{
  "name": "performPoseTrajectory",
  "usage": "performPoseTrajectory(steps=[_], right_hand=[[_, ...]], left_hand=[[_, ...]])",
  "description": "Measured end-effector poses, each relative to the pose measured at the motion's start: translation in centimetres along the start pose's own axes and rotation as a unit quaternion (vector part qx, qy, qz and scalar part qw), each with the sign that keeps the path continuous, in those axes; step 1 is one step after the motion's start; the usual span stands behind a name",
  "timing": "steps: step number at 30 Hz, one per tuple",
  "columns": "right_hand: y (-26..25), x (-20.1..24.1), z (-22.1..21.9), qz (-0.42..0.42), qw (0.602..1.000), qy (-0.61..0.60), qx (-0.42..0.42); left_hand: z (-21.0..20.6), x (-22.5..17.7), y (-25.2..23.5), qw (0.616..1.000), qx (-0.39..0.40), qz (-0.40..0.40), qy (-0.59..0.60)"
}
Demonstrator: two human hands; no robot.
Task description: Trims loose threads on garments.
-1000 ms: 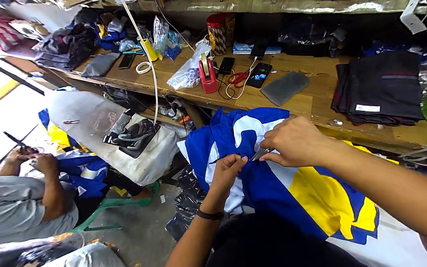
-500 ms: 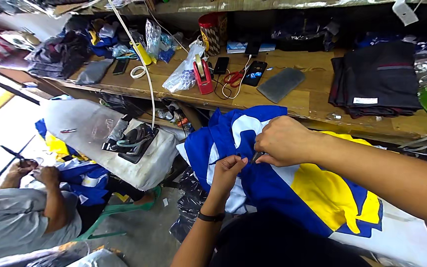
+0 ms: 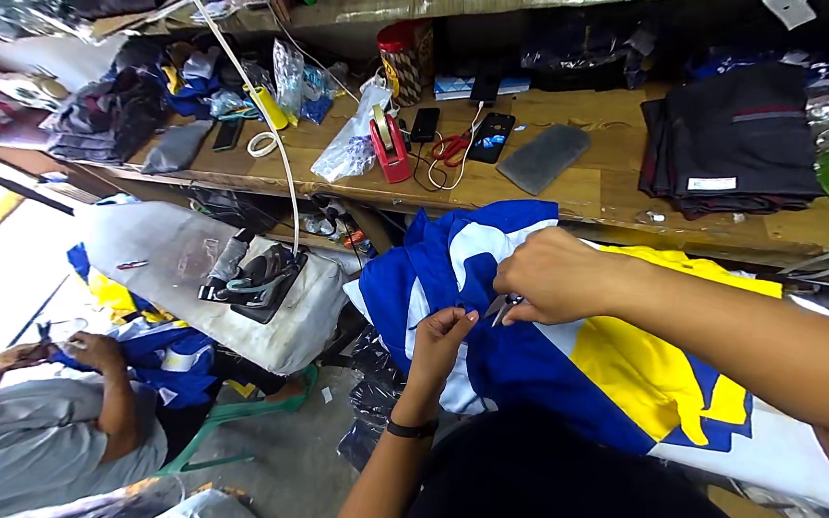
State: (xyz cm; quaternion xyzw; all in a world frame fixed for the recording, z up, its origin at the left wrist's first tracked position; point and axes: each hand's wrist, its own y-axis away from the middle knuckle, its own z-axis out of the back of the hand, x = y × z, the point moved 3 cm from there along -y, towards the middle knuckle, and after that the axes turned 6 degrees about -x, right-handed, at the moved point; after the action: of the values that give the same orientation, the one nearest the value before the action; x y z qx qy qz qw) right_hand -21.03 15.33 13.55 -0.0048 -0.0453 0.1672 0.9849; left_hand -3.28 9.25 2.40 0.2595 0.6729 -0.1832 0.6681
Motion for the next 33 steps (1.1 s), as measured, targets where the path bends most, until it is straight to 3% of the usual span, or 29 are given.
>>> performPoseTrajectory(steps=[2,4,8,11,14,18,20,23,28,33], right_hand=[[1.1,-0.5,-1.2,-0.106,0.990,-0.095,-0.017],[1.7,-0.8,-4.3,-0.219,0.941,-0.253,-0.060],[1.7,1.3,-11.1,-0.293,0.734,-0.593,-0.155],[1.4,2.6,-12.7,-0.295,0.606,-0.707,-0.214],[1.6,2.8,-13.3,-0.292,0.553,-0.742,-0.244],[1.3,3.4,-13.4,-0.296,0.495,-0.782,-0.236],[1.3,3.9,-13.5,-0.317,0.493,-0.772,-0.247],[1.2,4.8,-13.8,-0.357,0.525,-0.709,-0.309],[2.1,5.1,-13.2,-0.348,0.689,-0.506,-0.385],[3.0,6.0,-11.9,-0.307,0.749,-0.357,-0.466]], left_hand=[[0.3,0.5,0.3,0.998,-0.024,0.051,0.041],[0.2,1.1,0.7,0.988,-0.028,0.110,0.107],[-0.6,2.0,1.2,0.971,-0.016,0.154,0.184],[-0.6,2.1,1.3,0.975,-0.031,0.133,0.175],[-0.7,2.4,1.3,0.980,-0.051,0.084,0.172],[-1.4,2.7,1.7,0.953,-0.034,0.125,0.275],[-1.3,2.7,1.8,0.945,-0.011,0.158,0.286],[-1.5,2.2,2.0,0.941,-0.014,0.196,0.277],[-1.5,2.0,2.0,0.922,-0.024,0.235,0.306],[-1.5,1.8,2.0,0.953,-0.058,0.169,0.245]])
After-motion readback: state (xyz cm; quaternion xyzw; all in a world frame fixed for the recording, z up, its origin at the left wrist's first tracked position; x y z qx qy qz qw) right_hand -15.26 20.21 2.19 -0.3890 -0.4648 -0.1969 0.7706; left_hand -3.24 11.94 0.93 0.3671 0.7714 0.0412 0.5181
